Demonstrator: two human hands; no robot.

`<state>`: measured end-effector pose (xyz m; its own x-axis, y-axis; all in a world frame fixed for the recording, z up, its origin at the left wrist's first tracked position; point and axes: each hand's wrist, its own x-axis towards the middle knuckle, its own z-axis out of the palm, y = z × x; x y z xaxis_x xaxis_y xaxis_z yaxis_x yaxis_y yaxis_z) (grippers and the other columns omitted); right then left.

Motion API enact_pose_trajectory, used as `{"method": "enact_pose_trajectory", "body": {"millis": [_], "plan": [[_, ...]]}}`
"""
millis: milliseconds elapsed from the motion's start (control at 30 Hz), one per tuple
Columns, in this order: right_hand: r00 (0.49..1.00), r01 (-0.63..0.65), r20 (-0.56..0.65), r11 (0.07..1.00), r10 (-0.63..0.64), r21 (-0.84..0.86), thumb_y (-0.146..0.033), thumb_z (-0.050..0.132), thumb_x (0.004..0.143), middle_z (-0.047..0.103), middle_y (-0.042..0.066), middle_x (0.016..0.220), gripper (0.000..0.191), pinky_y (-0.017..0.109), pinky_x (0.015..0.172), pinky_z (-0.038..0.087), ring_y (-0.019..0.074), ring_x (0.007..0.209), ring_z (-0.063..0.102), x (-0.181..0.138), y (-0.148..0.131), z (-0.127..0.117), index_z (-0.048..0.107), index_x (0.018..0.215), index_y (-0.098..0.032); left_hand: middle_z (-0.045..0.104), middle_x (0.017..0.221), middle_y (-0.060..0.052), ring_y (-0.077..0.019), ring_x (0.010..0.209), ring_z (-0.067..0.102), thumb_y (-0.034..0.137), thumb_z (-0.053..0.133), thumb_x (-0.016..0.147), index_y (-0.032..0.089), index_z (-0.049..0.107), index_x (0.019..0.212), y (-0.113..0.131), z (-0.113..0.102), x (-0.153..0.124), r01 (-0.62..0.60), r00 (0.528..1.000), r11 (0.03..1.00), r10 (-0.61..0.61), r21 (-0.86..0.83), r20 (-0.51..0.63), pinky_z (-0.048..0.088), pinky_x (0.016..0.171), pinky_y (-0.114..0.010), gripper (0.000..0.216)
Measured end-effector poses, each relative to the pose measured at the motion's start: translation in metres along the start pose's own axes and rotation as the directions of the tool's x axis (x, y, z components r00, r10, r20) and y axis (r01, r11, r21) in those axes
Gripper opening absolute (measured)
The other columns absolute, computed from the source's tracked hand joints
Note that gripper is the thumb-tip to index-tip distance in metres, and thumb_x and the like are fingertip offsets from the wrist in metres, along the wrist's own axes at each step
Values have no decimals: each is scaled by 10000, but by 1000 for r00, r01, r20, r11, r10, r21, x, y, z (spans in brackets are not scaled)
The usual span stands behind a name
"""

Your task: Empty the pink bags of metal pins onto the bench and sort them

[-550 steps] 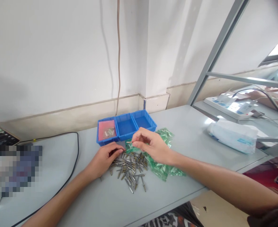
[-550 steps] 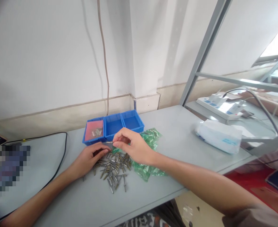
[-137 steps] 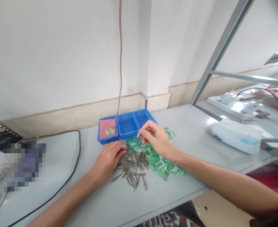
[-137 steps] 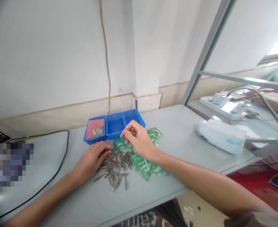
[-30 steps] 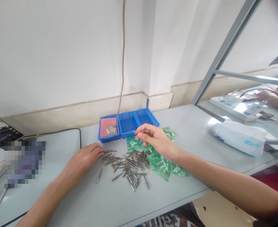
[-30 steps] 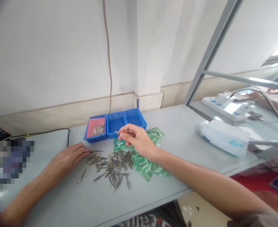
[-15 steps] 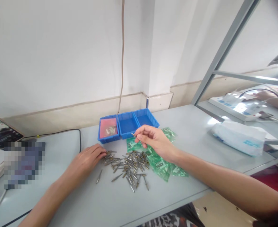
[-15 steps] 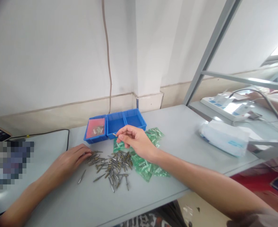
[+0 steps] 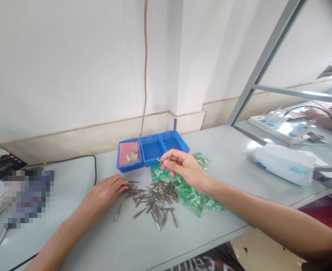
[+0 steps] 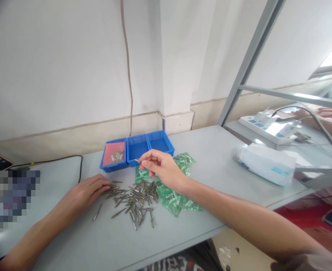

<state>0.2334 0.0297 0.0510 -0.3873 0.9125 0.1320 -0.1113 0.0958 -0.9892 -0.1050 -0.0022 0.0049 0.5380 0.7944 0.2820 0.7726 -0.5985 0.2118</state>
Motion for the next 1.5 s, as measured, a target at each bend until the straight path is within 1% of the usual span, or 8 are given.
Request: {"method": "enact_pose_trajectory", "body": {"millis": [267,700,767,867,1000,1067,1233,1500], "plan": [[1000,2,3,1000,-2,3,-411,768,971,765,26,900,213,262,624,458,103,637,564,1,2,-1,732,1026,-208,730,1034,-28,-199,902,720,453,386,1138,242,680,1047,1,-6,3,79,997,996,-80,51,21,552,812,-310,373],[1000,-1,0,1000,1,4,-409,752,984,757,25,911,202,268,636,453,106,645,554,0,1,-2,732,1034,-214,733,1077,-19,-197,951,713,448,405,1132,259,666,1091,14,-14,4,104,991,988,-94,-113,95,558,826,-296,326],[1000,1,1,1000,-1,2,-408,748,987,758,27,917,199,270,639,454,109,651,554,0,2,-2,731,1037,-217,733,1081,-23,-200,960,713,443,411,1134,255,667,1092,13,-12,3,83,994,992,-76,-99,73,555,844,-309,320],[1000,1,3,1000,-1,1,-405,746,991,757,27,923,190,270,642,455,111,658,557,0,3,-3,733,1041,-223,740,1122,-35,-217,1000,717,433,436,1129,248,674,1120,9,-8,2,56,998,998,-56,-20,-38,543,907,-352,301],[1000,0,1,1000,0,0,-400,742,995,752,24,922,183,269,640,450,108,658,551,0,2,-2,732,1039,-224,742,1131,-49,-234,1030,717,427,453,1123,233,670,1132,5,-4,4,71,989,997,-69,8,-127,531,949,-385,291],[1000,1,-1,1000,-1,-2,-400,740,997,752,25,925,182,271,642,451,110,660,550,0,2,-2,732,1041,-224,734,1128,-44,-227,1029,709,423,459,1123,237,662,1136,6,-5,4,76,992,996,-80,-46,-92,536,934,-369,275],[1000,-5,4,1000,5,-8,-402,740,995,760,29,934,184,274,649,458,112,665,562,0,3,-3,735,1047,-225,712,1082,-19,-200,976,686,388,470,1127,261,655,1115,10,-16,3,62,994,983,-46,-172,98,537,857,-316,225],[1000,-7,4,999,7,-35,-410,731,1002,758,25,937,193,265,646,458,110,666,562,0,4,-4,734,1057,-226,718,1125,-29,-212,1046,666,344,489,1125,261,669,1151,7,-15,1,-20,997,990,30,-138,74,533,907,-327,200]]}}
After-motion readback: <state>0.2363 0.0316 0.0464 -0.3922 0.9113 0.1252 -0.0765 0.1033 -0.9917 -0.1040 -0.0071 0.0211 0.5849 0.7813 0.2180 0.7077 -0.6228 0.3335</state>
